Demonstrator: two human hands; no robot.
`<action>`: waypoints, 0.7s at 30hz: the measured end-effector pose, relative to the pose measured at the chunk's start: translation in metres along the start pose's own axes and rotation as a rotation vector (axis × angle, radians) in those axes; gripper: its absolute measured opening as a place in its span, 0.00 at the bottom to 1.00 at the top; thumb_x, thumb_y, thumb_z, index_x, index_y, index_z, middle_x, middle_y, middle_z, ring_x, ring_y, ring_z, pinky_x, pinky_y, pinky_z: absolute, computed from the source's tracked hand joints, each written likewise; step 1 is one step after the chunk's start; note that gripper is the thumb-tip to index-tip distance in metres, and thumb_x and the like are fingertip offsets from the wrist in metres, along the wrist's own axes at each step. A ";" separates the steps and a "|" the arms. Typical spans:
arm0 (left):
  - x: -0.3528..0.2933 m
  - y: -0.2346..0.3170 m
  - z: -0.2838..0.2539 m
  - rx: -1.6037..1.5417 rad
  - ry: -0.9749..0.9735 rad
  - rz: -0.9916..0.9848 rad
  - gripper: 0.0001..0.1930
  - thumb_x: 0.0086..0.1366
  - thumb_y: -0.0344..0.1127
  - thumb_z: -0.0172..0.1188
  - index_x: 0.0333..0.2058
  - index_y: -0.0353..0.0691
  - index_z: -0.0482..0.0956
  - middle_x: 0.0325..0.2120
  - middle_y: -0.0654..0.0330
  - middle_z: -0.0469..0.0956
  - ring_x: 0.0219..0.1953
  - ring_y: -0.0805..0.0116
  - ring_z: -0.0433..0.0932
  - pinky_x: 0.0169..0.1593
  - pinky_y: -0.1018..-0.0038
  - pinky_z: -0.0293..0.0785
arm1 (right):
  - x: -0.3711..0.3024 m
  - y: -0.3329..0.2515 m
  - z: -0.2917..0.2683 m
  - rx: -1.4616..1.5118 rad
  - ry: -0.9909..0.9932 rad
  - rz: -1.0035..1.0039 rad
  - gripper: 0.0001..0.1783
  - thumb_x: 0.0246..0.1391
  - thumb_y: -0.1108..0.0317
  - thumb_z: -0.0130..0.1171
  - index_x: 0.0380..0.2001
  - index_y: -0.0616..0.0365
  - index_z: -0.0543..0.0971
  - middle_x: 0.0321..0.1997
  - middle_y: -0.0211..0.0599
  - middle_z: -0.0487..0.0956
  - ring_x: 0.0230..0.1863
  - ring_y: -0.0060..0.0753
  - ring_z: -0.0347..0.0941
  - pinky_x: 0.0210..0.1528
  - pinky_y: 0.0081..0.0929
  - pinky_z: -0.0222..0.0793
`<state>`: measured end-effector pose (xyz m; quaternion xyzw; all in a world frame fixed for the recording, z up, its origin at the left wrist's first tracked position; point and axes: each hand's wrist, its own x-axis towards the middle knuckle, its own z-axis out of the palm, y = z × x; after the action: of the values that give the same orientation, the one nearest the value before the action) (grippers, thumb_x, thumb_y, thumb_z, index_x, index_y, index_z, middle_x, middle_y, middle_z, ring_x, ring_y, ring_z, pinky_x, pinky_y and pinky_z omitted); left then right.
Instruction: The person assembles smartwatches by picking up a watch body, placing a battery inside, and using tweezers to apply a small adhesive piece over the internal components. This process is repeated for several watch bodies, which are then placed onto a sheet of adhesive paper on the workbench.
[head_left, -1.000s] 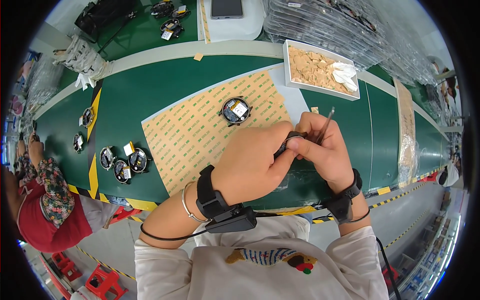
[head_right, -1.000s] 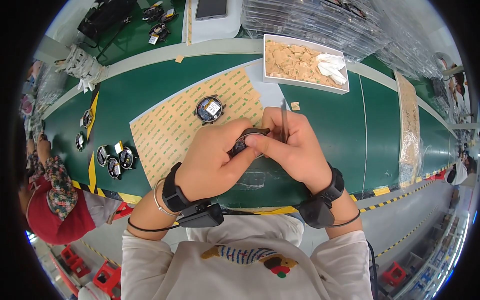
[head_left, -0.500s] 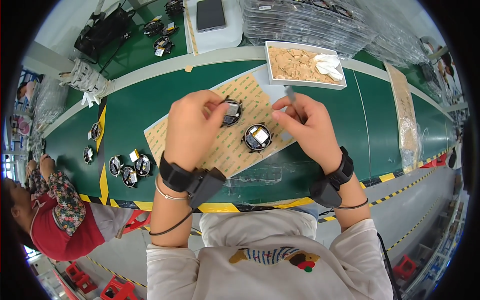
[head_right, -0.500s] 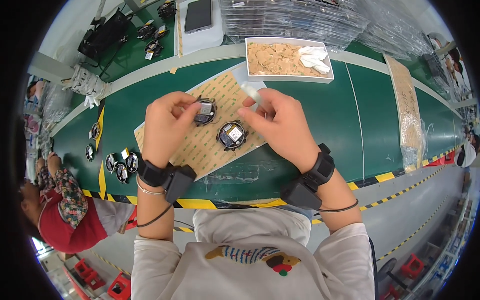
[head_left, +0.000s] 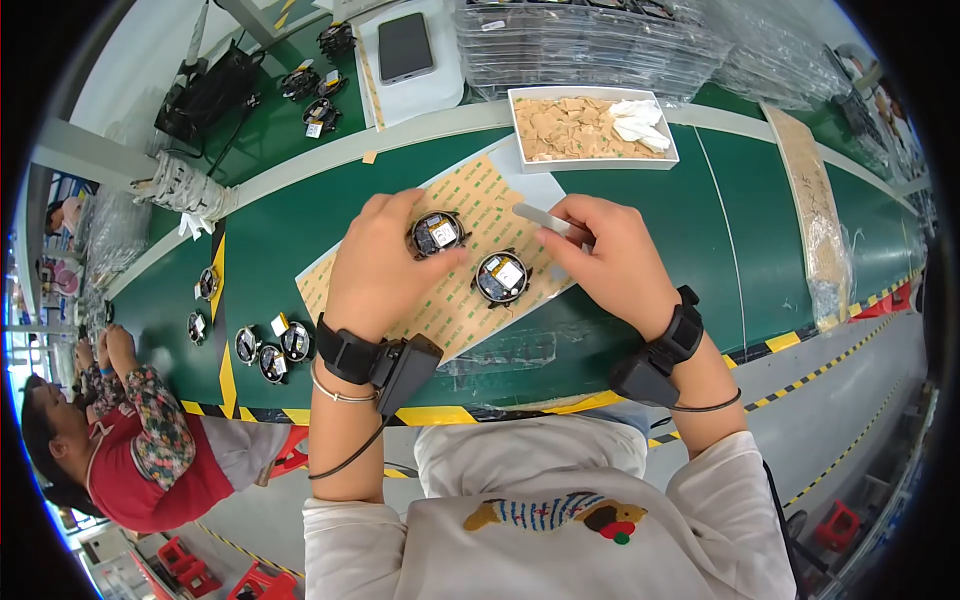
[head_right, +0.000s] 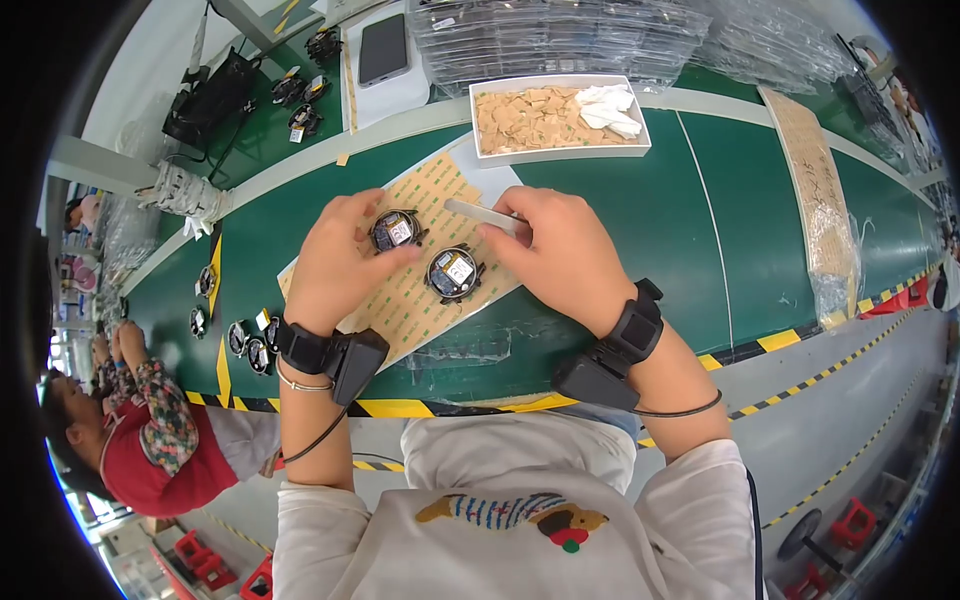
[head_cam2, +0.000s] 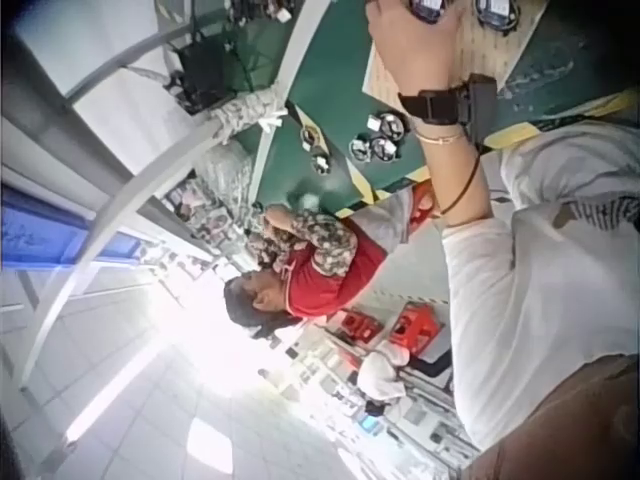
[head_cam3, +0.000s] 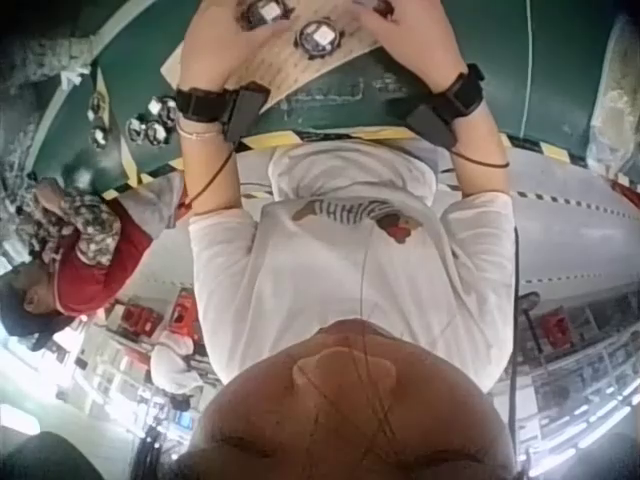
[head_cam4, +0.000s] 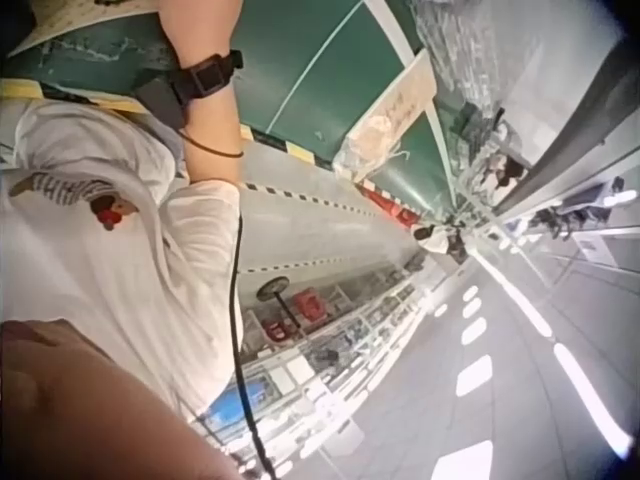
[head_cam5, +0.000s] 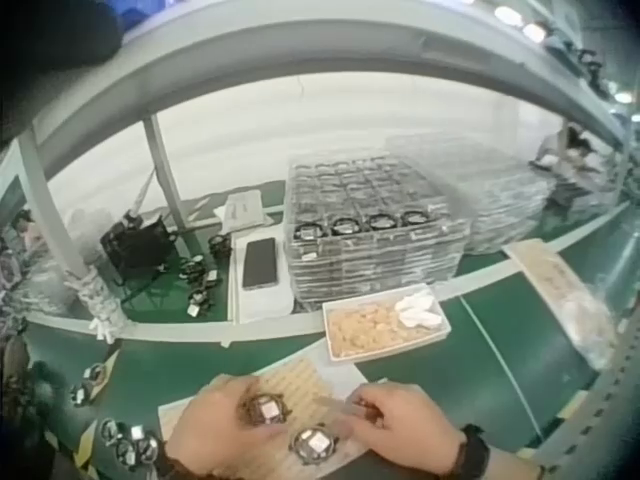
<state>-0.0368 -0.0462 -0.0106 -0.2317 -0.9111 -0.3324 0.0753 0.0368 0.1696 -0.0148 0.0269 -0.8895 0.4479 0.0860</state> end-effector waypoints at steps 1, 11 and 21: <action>0.000 -0.001 0.000 0.025 -0.055 0.010 0.17 0.46 0.37 0.67 0.32 0.31 0.79 0.28 0.50 0.76 0.31 0.54 0.75 0.36 0.65 0.71 | 0.000 0.001 -0.001 -0.014 0.007 0.000 0.10 0.48 0.67 0.61 0.26 0.64 0.75 0.16 0.32 0.69 0.17 0.22 0.61 0.21 0.21 0.58; -0.005 0.046 -0.011 0.028 -0.261 -0.062 0.23 0.42 0.38 0.70 0.37 0.33 0.76 0.28 0.53 0.75 0.32 0.55 0.76 0.37 0.67 0.72 | -0.005 0.003 -0.012 -0.028 0.079 -0.055 0.10 0.47 0.66 0.60 0.26 0.64 0.74 0.19 0.37 0.72 0.18 0.28 0.67 0.23 0.24 0.62; -0.018 0.057 0.015 0.213 -0.322 0.103 0.21 0.41 0.39 0.69 0.32 0.33 0.75 0.28 0.49 0.75 0.32 0.51 0.75 0.36 0.64 0.71 | -0.005 0.000 -0.018 -0.055 0.066 -0.066 0.10 0.47 0.67 0.60 0.27 0.64 0.74 0.21 0.39 0.73 0.20 0.31 0.69 0.24 0.25 0.64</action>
<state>0.0066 -0.0050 0.0046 -0.3187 -0.9284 -0.1885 -0.0303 0.0439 0.1837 -0.0054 0.0392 -0.8969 0.4206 0.1308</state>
